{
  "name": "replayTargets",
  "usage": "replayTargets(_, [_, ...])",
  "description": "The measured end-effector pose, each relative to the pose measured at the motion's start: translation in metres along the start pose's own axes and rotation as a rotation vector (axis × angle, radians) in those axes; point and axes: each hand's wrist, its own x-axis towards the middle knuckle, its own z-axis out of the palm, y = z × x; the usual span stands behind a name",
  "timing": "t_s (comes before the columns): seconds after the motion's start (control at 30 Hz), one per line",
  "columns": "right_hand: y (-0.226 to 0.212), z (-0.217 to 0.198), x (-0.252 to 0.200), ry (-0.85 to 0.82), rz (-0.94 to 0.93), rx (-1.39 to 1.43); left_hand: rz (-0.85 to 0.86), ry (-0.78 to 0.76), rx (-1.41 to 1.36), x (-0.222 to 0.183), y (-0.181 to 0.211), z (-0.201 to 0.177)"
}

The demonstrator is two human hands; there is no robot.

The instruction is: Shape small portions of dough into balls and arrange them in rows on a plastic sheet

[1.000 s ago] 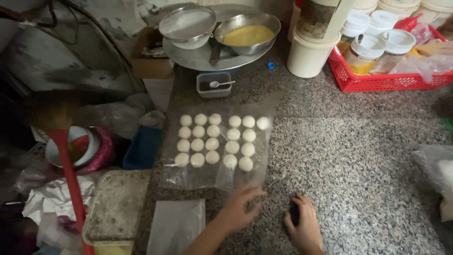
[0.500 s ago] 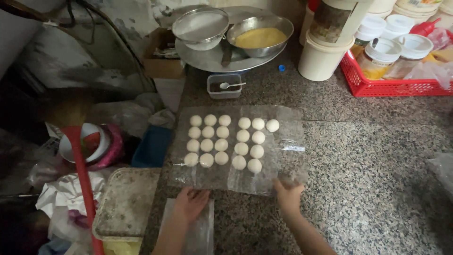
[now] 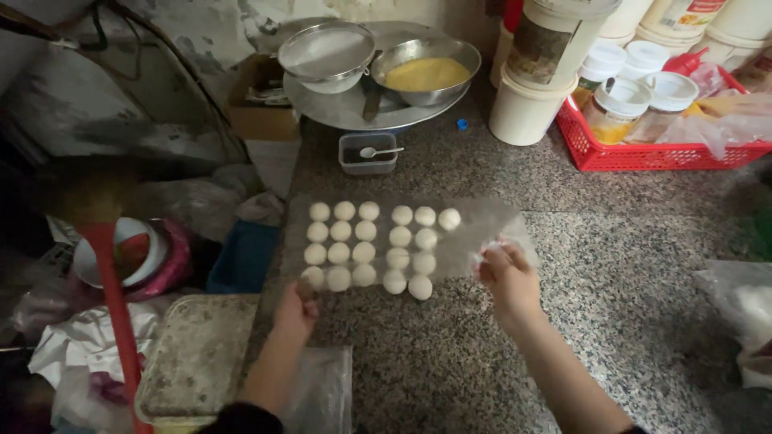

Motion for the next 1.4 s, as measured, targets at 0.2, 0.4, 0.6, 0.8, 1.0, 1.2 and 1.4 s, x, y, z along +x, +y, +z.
replayTargets(0.2, [-0.019,0.016,0.069,-0.102,-0.217,-0.09,0.418,-0.085,0.451,-0.14,0.151,0.092])
replayTargets(0.4, [-0.059,0.034,0.02,-0.094,-0.323,-0.011,0.608,-0.109,0.39,-0.267,0.211,0.128])
replayTargets(0.6, [0.001,0.012,-0.021,-0.008,-0.084,-0.078,0.532,-0.206,0.567,-0.22,0.176,0.057])
replayTargets(0.8, [0.02,0.017,-0.045,0.003,0.051,-0.145,0.32,-0.185,0.363,-0.197,0.139,0.032])
replayTargets(1.0, [0.086,-0.006,-0.025,0.052,0.247,-0.347,0.041,0.034,0.507,-0.13,0.106,0.006])
replayTargets(1.2, [0.152,-0.048,-0.012,-0.041,0.374,-0.216,0.078,0.196,0.332,-0.092,0.073,-0.037])
replayTargets(1.4, [0.183,-0.073,0.0,-0.007,0.419,-0.07,0.08,0.195,0.259,-0.105,0.063,-0.037])
